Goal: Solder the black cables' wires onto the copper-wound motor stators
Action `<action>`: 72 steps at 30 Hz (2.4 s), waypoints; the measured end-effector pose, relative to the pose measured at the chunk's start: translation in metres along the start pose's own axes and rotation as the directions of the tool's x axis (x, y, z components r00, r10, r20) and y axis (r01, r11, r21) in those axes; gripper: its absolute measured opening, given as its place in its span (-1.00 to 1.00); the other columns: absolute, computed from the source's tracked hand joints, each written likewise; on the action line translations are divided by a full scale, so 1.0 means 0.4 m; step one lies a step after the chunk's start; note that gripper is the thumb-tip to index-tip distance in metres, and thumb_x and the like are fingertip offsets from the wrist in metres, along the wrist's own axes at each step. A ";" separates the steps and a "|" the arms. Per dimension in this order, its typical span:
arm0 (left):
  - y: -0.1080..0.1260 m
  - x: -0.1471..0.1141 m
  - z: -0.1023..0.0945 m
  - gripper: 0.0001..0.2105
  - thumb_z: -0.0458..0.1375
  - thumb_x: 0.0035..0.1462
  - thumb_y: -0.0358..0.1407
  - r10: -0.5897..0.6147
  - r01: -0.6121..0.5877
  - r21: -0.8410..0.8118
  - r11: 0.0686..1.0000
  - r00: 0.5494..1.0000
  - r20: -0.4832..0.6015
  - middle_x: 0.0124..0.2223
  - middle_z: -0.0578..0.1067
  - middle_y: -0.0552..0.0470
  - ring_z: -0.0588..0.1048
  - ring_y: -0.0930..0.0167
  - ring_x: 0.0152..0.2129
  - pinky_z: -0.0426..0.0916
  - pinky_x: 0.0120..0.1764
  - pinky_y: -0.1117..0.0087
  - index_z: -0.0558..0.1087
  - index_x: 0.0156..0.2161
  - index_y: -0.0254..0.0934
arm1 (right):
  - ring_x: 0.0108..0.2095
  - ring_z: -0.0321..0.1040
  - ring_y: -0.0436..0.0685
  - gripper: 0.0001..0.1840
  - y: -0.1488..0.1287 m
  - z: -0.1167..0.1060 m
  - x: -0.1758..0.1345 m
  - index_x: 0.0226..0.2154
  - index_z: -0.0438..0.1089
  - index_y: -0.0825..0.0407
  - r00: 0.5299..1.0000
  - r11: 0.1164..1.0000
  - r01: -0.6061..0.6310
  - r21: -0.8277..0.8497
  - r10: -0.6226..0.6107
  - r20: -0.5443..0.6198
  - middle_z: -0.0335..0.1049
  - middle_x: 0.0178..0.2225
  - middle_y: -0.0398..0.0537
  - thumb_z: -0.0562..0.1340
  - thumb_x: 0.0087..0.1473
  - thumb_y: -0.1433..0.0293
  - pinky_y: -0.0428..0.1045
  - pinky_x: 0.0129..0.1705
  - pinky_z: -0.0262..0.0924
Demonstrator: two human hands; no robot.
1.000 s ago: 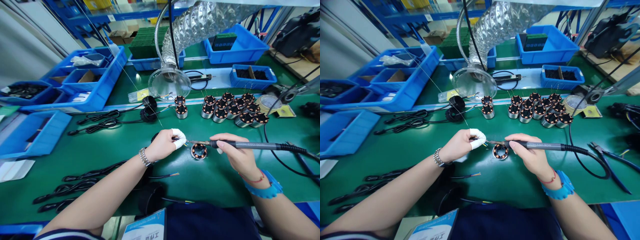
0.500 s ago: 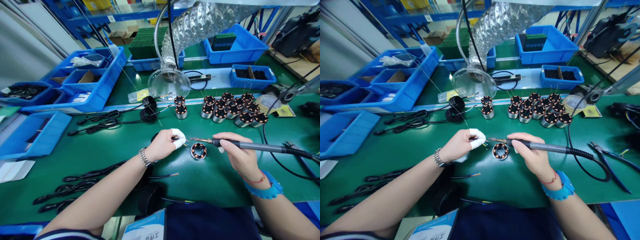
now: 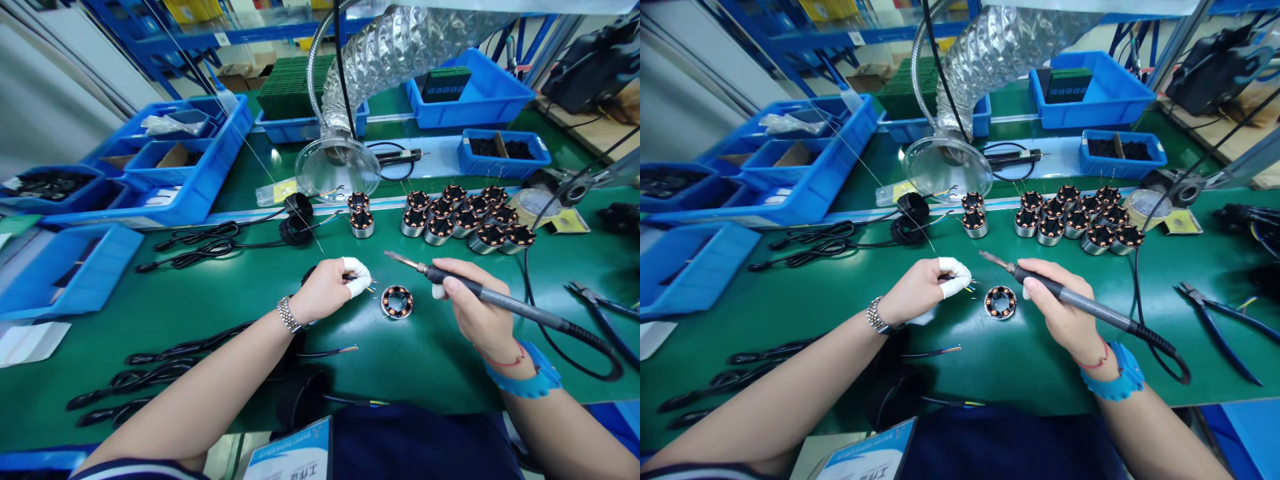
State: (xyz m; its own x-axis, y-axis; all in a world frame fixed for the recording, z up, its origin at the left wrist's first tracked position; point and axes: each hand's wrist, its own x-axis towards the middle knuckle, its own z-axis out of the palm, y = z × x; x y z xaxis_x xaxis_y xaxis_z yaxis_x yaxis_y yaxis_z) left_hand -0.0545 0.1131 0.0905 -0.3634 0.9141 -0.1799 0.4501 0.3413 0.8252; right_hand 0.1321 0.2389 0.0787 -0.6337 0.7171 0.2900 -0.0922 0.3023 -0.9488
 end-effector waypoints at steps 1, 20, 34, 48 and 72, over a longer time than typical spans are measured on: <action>-0.002 0.000 0.000 -0.88 0.08 -0.04 -0.31 0.002 -0.002 -0.002 1.000 1.000 0.000 -0.40 0.48 0.01 0.42 0.44 -0.45 0.31 -0.35 0.44 0.40 -0.46 -0.34 | -0.52 0.29 0.01 -0.77 -0.001 0.002 0.000 -0.23 0.41 -0.04 1.000 1.000 0.010 -0.017 -0.010 -0.007 0.39 -0.46 -0.11 0.19 -0.01 0.34 -0.04 -0.48 0.18; 0.008 -0.014 -0.006 -0.83 0.08 -0.02 -0.25 -0.097 0.119 -0.190 0.974 0.988 0.120 -0.61 0.30 0.14 0.19 0.56 -0.66 0.08 -0.55 0.53 0.38 -0.49 -0.34 | -0.36 0.33 0.05 -0.72 0.016 0.066 -0.019 -0.17 0.24 -0.04 0.891 0.863 0.408 -0.298 -0.306 0.335 0.36 -0.34 -0.06 0.17 -0.01 0.49 -0.05 -0.31 0.26; 0.004 -0.062 -0.090 -0.72 -0.06 0.13 -0.26 0.097 -0.100 -0.011 0.995 0.917 0.386 -0.21 0.49 -0.03 0.42 0.43 -0.34 0.27 -0.26 0.43 0.33 -0.07 -0.26 | -0.45 0.28 0.00 -0.71 -0.005 0.117 -0.013 -0.17 0.22 -0.03 0.905 0.898 0.359 -0.254 -0.267 0.332 0.32 -0.41 -0.10 0.13 -0.01 0.50 -0.07 -0.36 0.24; 0.002 -0.105 -0.034 -0.76 -0.05 0.14 -0.22 0.074 -0.073 0.027 0.997 0.996 -0.044 -0.23 0.53 0.04 0.48 0.42 -0.36 0.30 -0.29 0.45 0.28 -0.10 -0.23 | -0.52 0.26 -0.06 -0.64 -0.012 0.138 -0.028 -0.18 0.18 -0.02 0.981 0.998 0.014 -0.059 -0.003 0.192 0.32 -0.45 -0.18 0.18 -0.10 0.51 -0.11 -0.42 0.23; 0.009 -0.102 0.011 -0.83 0.04 0.07 -0.29 0.133 -0.131 -0.083 0.988 0.991 0.014 -0.35 0.45 0.02 0.40 0.47 -0.46 0.30 -0.37 0.48 0.46 -0.31 -0.28 | -0.52 0.24 -0.06 -0.63 -0.027 0.149 -0.028 -0.20 0.19 -0.02 0.987 0.997 -0.060 0.042 0.053 0.151 0.29 -0.46 -0.18 0.22 -0.13 0.50 -0.13 -0.47 0.22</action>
State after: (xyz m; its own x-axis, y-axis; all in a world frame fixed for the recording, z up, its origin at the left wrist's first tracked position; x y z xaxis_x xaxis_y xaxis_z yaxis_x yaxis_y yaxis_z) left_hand -0.0346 0.0782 0.0986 -0.2891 0.9543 -0.0761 0.4244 0.1990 0.8834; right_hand 0.0945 0.1901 0.0780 -0.7467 0.6287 0.2172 -0.0866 0.2319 -0.9689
